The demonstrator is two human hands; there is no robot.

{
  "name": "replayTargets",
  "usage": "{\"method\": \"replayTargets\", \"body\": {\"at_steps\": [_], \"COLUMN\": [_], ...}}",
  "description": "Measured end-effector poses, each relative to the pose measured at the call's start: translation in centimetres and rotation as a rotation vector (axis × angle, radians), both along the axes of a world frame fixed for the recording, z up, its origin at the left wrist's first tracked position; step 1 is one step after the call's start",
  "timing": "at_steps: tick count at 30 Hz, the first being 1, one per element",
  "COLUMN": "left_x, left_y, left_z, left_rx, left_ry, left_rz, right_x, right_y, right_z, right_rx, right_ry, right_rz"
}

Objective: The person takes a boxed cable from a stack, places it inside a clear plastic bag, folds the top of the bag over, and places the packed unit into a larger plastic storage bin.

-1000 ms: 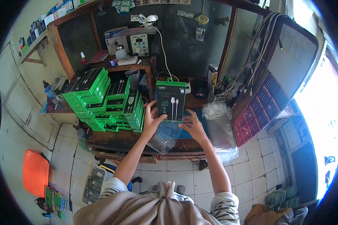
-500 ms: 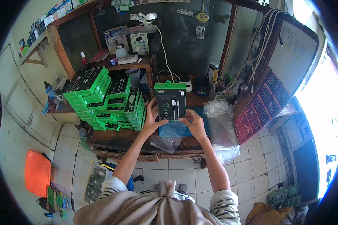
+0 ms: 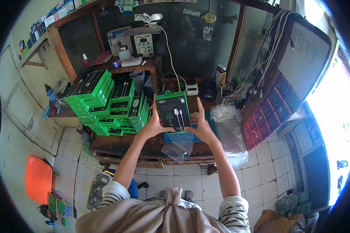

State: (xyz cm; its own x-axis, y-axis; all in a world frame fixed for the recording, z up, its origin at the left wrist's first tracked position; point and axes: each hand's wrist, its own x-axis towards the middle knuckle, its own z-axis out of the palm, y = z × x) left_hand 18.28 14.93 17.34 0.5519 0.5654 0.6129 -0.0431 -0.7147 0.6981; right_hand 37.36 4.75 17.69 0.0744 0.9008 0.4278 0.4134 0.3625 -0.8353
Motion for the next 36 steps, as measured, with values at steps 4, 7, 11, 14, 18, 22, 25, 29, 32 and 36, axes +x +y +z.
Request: {"method": "replayTargets", "body": {"at_steps": [4, 7, 11, 14, 18, 22, 25, 29, 32, 36], "left_x": [-0.6, -0.8, -0.6, -0.7, -0.9, -1.0, -1.0, -0.5, -0.8, -0.9], "left_y": [-0.6, 0.0, 0.5, 1.1, 1.3, 0.5, 0.4, 0.1, 0.3, 0.5], "left_z": [2.7, 2.8, 1.9, 1.5, 1.4, 1.3, 0.9, 0.7, 0.4, 0.5], "left_rx": [-0.128, -0.234, -0.176, -0.262, -0.164, -0.321, -0.341, -0.323, -0.343, -0.303], "left_ry": [0.248, 0.239, 0.039, 0.049, 0.073, 0.113, 0.149, -0.022, -0.016, 0.041], "left_rz": [-0.055, -0.151, -0.151, -0.159, -0.150, -0.252, -0.230, -0.212, -0.163, -0.167], "right_x": [-0.1, -0.6, -0.4, -0.6, -1.3, -0.6, -0.7, -0.7, -0.9, -1.1], "right_y": [0.0, 0.3, 0.3, 0.6, 0.9, 1.0, 1.2, 1.3, 1.0, 0.4], "right_z": [0.9, 1.6, 1.9, 1.8, 2.4, 1.9, 1.9, 0.9, 0.7, 1.3], "right_rx": [-0.105, -0.050, -0.091, -0.066, 0.020, -0.020, -0.052, 0.007, 0.002, -0.080], "right_ry": [-0.084, -0.026, -0.049, -0.044, -0.111, 0.011, 0.103, -0.037, 0.000, -0.085], "right_rz": [-0.005, -0.003, 0.022, 0.029, 0.001, -0.050, 0.004, 0.041, 0.045, 0.038]}}
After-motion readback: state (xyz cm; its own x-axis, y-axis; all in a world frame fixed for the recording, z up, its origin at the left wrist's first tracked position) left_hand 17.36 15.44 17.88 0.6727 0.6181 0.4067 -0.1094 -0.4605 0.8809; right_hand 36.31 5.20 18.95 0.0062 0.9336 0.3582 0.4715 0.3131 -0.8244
